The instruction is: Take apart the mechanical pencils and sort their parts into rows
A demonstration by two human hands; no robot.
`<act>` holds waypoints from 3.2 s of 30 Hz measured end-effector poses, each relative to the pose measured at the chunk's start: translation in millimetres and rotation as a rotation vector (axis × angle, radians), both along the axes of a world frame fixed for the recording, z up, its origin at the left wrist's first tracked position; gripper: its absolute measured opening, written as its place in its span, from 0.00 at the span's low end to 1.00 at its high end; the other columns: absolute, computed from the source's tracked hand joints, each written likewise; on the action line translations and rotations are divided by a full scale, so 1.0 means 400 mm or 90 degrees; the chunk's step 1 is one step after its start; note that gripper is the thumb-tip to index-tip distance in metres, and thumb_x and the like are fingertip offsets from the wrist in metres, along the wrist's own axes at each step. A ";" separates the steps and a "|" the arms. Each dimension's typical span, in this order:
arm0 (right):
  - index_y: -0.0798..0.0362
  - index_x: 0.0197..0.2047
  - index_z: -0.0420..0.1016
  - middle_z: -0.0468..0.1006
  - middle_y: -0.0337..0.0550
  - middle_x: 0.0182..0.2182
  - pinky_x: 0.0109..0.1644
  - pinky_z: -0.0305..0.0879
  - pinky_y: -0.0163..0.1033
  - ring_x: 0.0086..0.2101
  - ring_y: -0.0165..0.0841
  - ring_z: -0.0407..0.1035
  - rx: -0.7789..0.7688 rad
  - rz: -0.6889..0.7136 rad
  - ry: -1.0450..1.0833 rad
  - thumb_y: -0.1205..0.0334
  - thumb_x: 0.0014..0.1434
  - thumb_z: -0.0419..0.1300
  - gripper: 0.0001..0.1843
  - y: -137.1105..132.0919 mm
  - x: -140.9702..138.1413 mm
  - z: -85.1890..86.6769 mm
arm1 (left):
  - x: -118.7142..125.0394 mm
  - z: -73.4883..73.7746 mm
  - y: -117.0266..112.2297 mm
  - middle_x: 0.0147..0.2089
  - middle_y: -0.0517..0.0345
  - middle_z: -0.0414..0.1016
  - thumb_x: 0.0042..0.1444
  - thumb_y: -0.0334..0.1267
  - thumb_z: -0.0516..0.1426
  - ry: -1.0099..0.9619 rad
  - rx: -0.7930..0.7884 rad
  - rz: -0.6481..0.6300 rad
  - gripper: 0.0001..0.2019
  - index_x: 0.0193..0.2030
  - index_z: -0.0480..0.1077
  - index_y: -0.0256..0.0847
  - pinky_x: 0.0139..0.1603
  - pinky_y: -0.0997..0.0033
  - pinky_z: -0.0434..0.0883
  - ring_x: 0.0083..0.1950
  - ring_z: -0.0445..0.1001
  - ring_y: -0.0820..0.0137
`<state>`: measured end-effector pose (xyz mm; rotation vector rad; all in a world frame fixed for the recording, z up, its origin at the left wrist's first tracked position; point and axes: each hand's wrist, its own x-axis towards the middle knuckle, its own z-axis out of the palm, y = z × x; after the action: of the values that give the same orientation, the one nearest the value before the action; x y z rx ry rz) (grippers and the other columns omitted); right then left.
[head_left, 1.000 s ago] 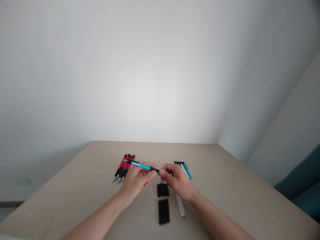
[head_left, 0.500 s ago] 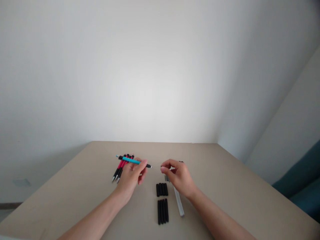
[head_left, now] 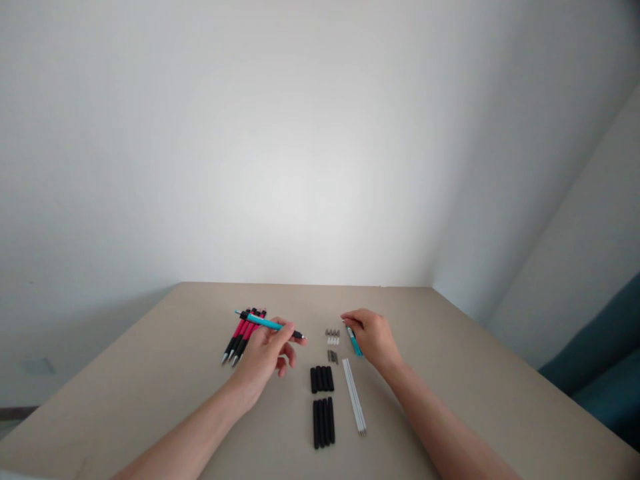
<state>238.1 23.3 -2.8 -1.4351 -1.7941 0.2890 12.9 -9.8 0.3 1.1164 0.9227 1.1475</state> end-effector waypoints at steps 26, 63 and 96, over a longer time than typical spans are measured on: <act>0.58 0.54 0.66 0.77 0.48 0.36 0.45 0.59 0.38 0.41 0.37 0.66 -0.097 0.024 -0.277 0.79 0.49 0.50 0.28 0.013 -0.016 -0.020 | 0.005 0.004 -0.001 0.33 0.53 0.76 0.51 0.50 0.58 0.010 -0.002 -0.005 0.17 0.32 0.61 0.38 0.13 0.82 0.57 0.19 0.66 0.78; 0.57 0.28 0.73 0.67 0.36 0.16 0.24 0.49 0.31 0.18 0.24 0.54 -0.321 0.419 0.284 0.41 0.61 0.46 0.29 -0.086 -0.141 0.006 | 0.002 -0.003 -0.008 0.22 0.61 0.66 0.47 0.46 0.62 -0.019 -0.005 -0.104 0.16 0.34 0.74 0.33 0.15 0.81 0.56 0.18 0.57 0.81; 0.52 0.33 0.76 0.75 0.43 0.28 0.34 0.59 0.35 0.30 0.31 0.66 0.007 0.187 0.056 0.52 0.61 0.52 0.16 -0.095 -0.109 0.026 | -0.023 0.027 0.025 0.19 0.67 0.63 0.44 0.47 0.63 -0.204 0.015 0.251 0.16 0.26 0.66 0.36 0.13 0.82 0.54 0.15 0.56 0.83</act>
<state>194.6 -14.7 7.6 -1.1302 -1.9290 0.4838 3.7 0.2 11.3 0.7542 0.8977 1.6092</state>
